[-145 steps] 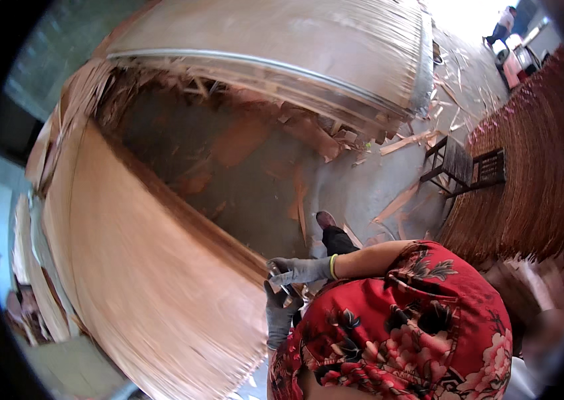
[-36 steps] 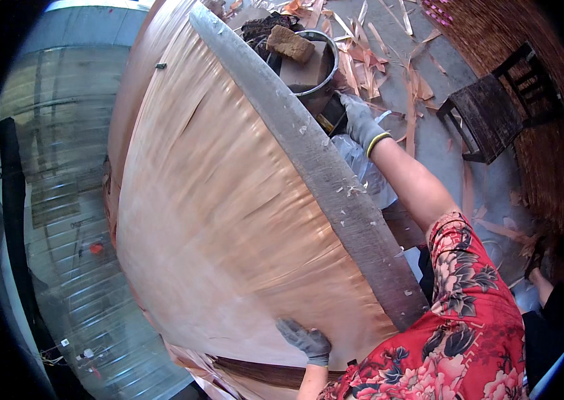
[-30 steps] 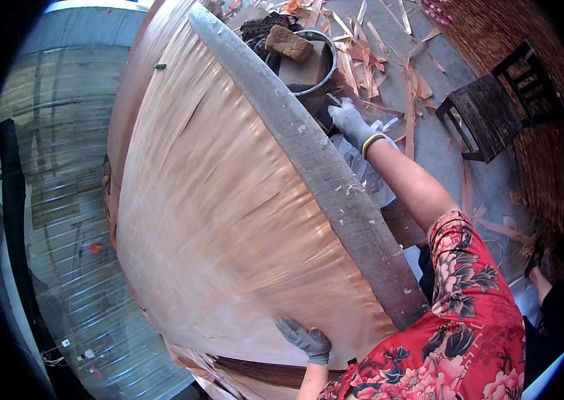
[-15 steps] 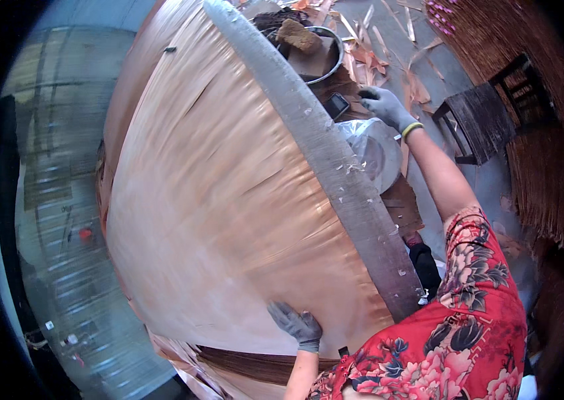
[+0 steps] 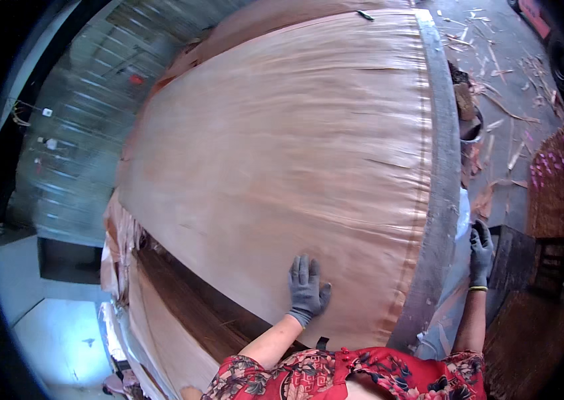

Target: The person uses a utility knife to cut a large sheet of light-colored material on a workbench. They trim the edges, peel away excess strips, and stack the cut pieces. A forklift and other workers are visible in the background.

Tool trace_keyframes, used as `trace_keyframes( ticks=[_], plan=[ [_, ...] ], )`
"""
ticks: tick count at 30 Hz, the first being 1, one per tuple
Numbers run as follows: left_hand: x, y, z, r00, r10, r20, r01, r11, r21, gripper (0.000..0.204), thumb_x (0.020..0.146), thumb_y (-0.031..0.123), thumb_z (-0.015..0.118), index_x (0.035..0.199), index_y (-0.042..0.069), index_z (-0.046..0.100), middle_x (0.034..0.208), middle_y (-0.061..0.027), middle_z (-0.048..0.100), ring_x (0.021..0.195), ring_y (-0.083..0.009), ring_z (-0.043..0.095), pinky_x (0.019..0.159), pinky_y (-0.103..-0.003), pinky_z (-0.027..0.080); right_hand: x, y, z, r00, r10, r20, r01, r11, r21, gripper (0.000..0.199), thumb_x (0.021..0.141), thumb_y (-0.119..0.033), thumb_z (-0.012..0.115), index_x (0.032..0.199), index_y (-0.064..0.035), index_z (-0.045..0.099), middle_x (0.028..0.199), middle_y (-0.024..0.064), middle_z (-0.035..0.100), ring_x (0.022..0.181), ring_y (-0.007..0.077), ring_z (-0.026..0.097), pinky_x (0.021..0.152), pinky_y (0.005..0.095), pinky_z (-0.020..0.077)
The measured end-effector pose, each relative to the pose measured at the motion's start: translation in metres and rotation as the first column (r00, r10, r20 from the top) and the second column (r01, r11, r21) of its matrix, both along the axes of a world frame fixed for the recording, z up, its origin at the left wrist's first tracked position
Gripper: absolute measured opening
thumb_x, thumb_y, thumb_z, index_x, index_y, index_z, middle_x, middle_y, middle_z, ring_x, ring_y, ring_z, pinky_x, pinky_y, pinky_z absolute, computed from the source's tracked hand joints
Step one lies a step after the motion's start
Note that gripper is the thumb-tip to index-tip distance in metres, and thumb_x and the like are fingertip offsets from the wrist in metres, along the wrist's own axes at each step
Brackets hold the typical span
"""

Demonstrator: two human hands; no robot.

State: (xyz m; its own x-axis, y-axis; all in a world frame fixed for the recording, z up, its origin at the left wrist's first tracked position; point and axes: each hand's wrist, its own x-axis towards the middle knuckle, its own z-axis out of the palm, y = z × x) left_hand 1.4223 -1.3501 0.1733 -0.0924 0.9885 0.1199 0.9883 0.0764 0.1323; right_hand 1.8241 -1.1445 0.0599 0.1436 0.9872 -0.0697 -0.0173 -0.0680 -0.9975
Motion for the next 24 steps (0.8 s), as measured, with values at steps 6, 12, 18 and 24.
trace_keyframes(
  ticks=[6,12,18,24],
  plan=[
    [0.002,-0.009,-0.006,1.0,-0.001,-0.025,0.0,0.999,-0.04,0.068,0.082,0.038,0.043,0.134,-0.003,0.025,0.138,-0.0256,0.019,0.128,-0.0427,0.017,0.104,-0.05,0.013,-0.018,-0.073,0.034,0.969,-0.091,0.228,0.108,0.992,-0.064,0.024,0.083,-0.007,0.054,0.106,-0.0028,0.059,0.09,0.0007,0.061,0.07,0.0071,0.052,0.06,0.0197,0.0421],
    [0.01,0.001,0.001,1.0,-0.004,-0.028,0.006,0.997,0.071,0.066,0.081,0.036,0.045,0.13,-0.006,0.029,0.135,-0.0265,0.026,0.127,-0.0414,0.02,0.104,-0.05,0.014,-0.019,-0.207,0.04,0.935,-0.195,0.297,0.268,0.937,-0.226,0.022,0.082,-0.011,0.057,0.103,-0.0015,0.059,0.086,0.0004,0.061,0.073,0.0063,0.053,0.06,0.0206,0.0424],
    [0.005,-0.01,-0.003,0.999,0.006,0.032,-0.01,0.99,0.14,0.067,0.081,0.038,0.047,0.129,-0.006,0.031,0.136,-0.0251,0.026,0.127,-0.0401,0.021,0.104,-0.05,0.015,-0.032,-0.315,0.07,0.865,-0.104,0.491,0.294,0.898,-0.329,0.024,0.081,-0.011,0.057,0.102,-0.0001,0.059,0.088,0.0051,0.063,0.073,0.0092,0.055,0.064,0.023,0.0447],
    [0.01,-0.013,-0.005,1.0,-0.009,0.006,0.008,0.988,0.153,0.068,0.083,0.04,0.044,0.131,-0.005,0.029,0.137,-0.0248,0.025,0.127,-0.0396,0.021,0.104,-0.05,0.015,-0.006,-0.328,0.07,0.866,-0.149,0.477,0.317,0.901,-0.295,0.022,0.081,-0.01,0.056,0.1,0.0006,0.059,0.089,0.0076,0.064,0.076,0.0108,0.057,0.068,0.0237,0.0459]
  ],
)
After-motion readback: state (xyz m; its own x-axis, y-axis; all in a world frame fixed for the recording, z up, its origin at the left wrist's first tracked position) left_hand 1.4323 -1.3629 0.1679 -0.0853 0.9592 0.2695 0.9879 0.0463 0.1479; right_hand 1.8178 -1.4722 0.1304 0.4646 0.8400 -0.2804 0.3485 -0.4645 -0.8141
